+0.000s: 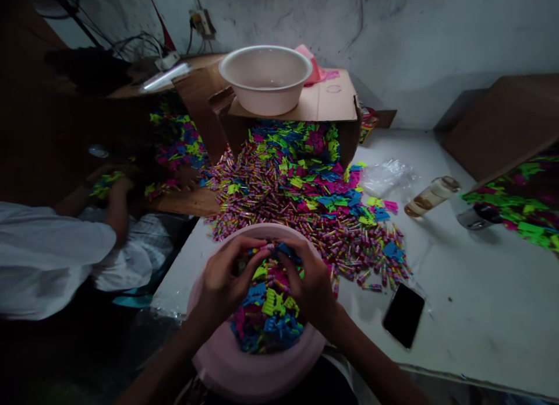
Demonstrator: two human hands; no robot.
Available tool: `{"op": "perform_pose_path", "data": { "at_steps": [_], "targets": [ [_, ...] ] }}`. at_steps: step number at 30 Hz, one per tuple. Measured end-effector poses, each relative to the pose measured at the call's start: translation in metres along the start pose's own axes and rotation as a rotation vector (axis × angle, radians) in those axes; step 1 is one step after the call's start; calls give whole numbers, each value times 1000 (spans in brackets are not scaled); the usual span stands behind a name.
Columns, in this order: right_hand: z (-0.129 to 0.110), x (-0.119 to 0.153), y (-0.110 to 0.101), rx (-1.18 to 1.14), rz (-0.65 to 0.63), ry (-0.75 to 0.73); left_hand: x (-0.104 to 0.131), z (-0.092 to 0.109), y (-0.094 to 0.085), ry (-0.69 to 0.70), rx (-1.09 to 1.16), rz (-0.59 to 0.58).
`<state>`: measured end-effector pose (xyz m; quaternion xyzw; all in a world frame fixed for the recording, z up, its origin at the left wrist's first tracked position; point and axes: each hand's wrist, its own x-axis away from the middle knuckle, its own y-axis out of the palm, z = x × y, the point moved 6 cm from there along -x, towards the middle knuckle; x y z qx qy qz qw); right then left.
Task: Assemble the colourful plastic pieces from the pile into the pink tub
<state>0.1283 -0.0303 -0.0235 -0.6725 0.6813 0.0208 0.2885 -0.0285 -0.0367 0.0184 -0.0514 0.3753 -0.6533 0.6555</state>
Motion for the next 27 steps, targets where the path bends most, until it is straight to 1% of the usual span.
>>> {"op": "perform_pose_path", "data": {
  "at_steps": [2, 4, 6, 7, 8, 10, 11, 13, 14, 16, 17, 20, 22, 23, 24, 27],
  "targets": [
    [6, 3, -3, -10, 0, -6, -6, -3, 0, -33, 28, -112],
    [8, 6, -5, -8, -29, -76, -10, -6, 0, -24, 21, -206],
    [7, 8, -7, 3, -70, -172, -9, -8, 2, 13, -10, -272],
    [6, 8, -8, 6, -80, -208, -7, -6, 4, 60, -31, -283],
    [5, 7, -8, 8, -76, -227, -4, -3, 6, 122, -64, -257],
    [2, 5, -10, 3, -44, -220, 4, 6, 8, 252, -150, -129],
    [1, 3, -11, -3, -21, -209, 8, 11, 9, 295, -190, -57],
    [-2, 1, -12, -17, 9, -199, 12, 17, 9, 311, -225, 43],
    [-3, 1, -11, -24, 7, -209, 13, 18, 10, 293, -214, 51],
    [-4, 2, -11, -32, -23, -246, 10, 19, 6, 245, -165, 29],
    [-4, 3, -11, -30, -44, -266, 7, 18, 4, 213, -141, 4],
    [-1, 6, -10, 6, -101, -310, -1, 12, 0, 110, -85, -137],
    [-2, 6, -9, 23, -119, -328, -3, 10, 1, 84, -65, -189],
    [-2, 6, -8, 22, -111, -322, -3, 10, 1, 99, -67, -182],
    [-2, 5, -8, 13, -94, -304, -2, 12, 2, 130, -82, -150],
    [-1, 1, -6, -35, -63, -183, 6, 17, 5, 224, -146, -21]
  ]
}}
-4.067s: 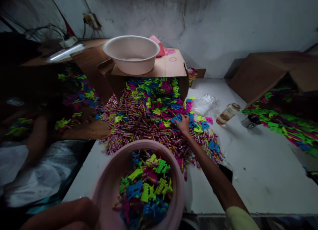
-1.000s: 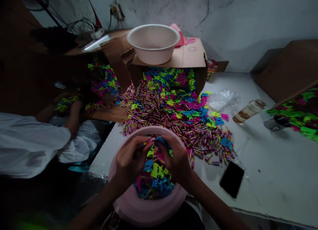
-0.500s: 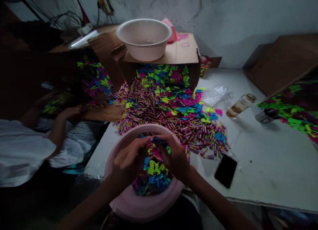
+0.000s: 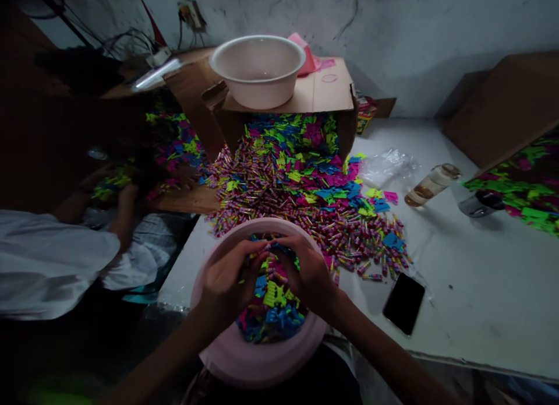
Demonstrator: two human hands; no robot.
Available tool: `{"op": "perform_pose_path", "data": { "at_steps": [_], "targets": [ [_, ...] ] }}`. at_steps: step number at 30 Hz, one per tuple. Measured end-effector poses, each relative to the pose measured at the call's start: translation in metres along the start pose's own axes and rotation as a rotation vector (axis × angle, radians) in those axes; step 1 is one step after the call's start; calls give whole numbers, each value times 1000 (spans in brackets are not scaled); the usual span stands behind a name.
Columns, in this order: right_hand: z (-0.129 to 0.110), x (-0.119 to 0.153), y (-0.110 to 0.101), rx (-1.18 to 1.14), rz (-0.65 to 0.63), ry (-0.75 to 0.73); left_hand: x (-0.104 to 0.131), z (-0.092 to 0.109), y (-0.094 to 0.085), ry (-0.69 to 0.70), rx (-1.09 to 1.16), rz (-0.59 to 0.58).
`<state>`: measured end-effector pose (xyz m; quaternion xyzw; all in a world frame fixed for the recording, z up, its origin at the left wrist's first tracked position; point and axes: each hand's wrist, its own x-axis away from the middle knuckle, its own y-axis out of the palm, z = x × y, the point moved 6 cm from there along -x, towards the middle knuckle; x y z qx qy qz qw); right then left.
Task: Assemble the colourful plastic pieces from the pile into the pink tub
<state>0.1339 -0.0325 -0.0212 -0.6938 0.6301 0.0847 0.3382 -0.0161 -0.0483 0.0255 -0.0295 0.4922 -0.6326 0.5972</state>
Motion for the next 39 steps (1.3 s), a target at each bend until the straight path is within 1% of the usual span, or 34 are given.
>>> {"op": "perform_pose_path", "data": {
  "at_steps": [1, 2, 3, 5, 6, 8, 9, 12, 14, 16, 18, 20, 22, 24, 26, 27, 34, 37, 39],
  "targets": [
    [2, -1, 1, -23, -1, 54, 2, 1, 1, 4, 1, 17],
    [5, -1, 1, -51, -7, 113, 3, 0, 2, -19, 30, 5],
    [9, 0, 1, -87, -14, 181, 4, -3, 3, -71, 85, -26],
    [19, 1, 0, -190, -19, 332, 5, -12, 3, -241, 235, -83],
    [23, 2, -1, -251, -25, 405, 6, -18, 3, -340, 316, -92],
    [30, 3, -1, -358, -50, 527, 6, -29, 1, -509, 469, -68],
    [32, 3, -1, -395, -64, 576, 6, -34, 1, -566, 532, -48],
    [33, 2, -2, -454, -104, 672, 3, -41, 4, -647, 623, -24],
    [29, 0, -3, -453, -130, 681, 0, -41, 7, -637, 625, -16],
    [24, -2, -5, -421, -142, 662, -3, -37, 9, -590, 613, -31],
    [21, -2, -9, -396, -139, 645, -4, -34, 12, -530, 580, -79],
    [19, -3, -12, -392, -127, 632, -4, -30, 14, -457, 529, -155],
    [19, -5, -14, -370, -121, 616, -4, -29, 14, -396, 478, -186],
    [19, -6, -15, -336, -123, 596, -3, -31, 10, -394, 441, -135],
    [19, -7, -13, -321, -134, 584, -2, -35, 6, -427, 420, -66],
    [19, -7, -12, -325, -138, 581, -2, -35, 5, -428, 411, -53],
    [19, -4, -8, -293, -150, 582, -7, -30, 6, -251, 317, -92],
    [15, -3, -7, -215, -168, 520, -8, -29, 6, -176, 307, -167],
    [12, -2, -7, -155, -156, 468, -7, -29, 6, -140, 289, -185]
  ]
}}
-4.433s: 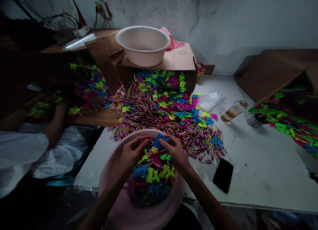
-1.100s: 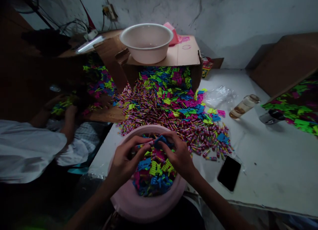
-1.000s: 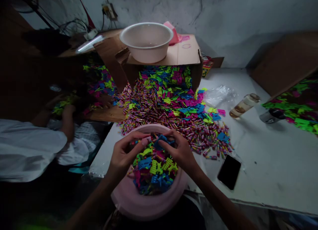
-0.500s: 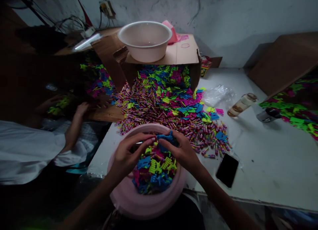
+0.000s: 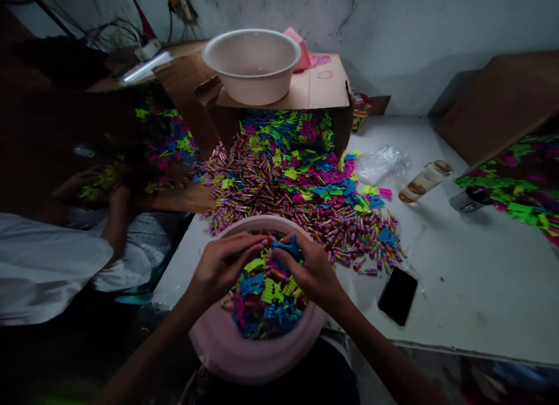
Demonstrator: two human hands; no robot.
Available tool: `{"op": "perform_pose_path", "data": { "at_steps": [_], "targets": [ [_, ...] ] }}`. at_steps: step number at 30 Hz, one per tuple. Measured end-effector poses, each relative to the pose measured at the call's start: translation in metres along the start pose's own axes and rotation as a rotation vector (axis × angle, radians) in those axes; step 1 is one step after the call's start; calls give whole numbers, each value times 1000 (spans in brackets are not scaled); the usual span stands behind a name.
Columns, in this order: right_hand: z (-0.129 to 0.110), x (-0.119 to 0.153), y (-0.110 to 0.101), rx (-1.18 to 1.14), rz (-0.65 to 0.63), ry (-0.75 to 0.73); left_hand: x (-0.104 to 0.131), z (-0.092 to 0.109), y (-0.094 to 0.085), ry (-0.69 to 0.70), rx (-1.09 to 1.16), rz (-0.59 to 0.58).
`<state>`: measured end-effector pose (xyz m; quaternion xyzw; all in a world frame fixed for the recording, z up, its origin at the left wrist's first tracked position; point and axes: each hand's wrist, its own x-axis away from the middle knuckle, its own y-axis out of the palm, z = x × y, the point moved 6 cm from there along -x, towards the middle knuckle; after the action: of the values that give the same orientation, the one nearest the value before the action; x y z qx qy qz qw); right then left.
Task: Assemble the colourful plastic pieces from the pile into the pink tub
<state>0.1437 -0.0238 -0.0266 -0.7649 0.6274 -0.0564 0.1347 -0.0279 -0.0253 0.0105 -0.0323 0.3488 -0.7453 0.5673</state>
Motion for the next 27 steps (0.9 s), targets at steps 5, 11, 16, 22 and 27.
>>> {"op": "perform_pose_path", "data": {
  "at_steps": [5, 11, 16, 22, 27],
  "targets": [
    [6, 1, 6, -3, 7, 5, 11, -1, 4, 185, -101, 12],
    [38, -7, 21, -145, 24, 153, 14, -18, 23, 128, -484, -159],
    [50, -7, 29, -178, 30, 186, 10, -15, 29, 169, -720, -176],
    [59, -2, 32, -219, 37, 209, 19, -22, 37, 335, -599, -99],
    [72, -4, 29, -173, 80, 221, 24, -33, 47, 243, -605, -88]
  ]
}}
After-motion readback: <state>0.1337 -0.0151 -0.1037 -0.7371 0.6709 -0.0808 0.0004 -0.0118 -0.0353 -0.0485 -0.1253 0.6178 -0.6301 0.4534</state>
